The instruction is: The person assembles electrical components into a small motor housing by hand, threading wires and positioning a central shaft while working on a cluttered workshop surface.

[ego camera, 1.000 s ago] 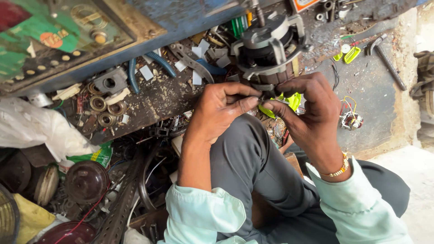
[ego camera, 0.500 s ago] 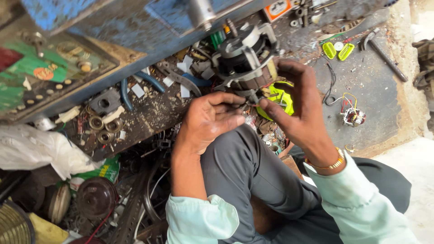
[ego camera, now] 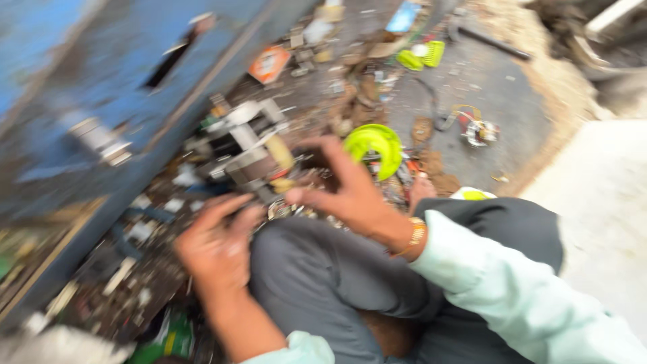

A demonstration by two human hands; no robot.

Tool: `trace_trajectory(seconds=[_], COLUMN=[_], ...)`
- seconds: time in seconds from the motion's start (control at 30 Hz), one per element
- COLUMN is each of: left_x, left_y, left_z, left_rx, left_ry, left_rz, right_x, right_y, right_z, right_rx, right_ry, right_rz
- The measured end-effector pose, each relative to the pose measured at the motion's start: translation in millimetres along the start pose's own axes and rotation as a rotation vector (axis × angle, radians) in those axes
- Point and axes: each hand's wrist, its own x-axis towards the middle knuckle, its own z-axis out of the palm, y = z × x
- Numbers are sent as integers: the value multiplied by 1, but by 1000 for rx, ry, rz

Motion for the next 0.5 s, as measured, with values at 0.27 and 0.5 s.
trace_trajectory(seconds=[0.27,0.5], left_x=[-10,-8], left_y=[-3,-2], left_z=[-7,-13], left_rx=[75,230], left_ry=[185,92], left_rz=[91,74], right_x=[-16,-20], right_y=[5,3], right_z=[12,0], right_rx=[809,779], right_ry=[-128,-245], right_rz=[124,121])
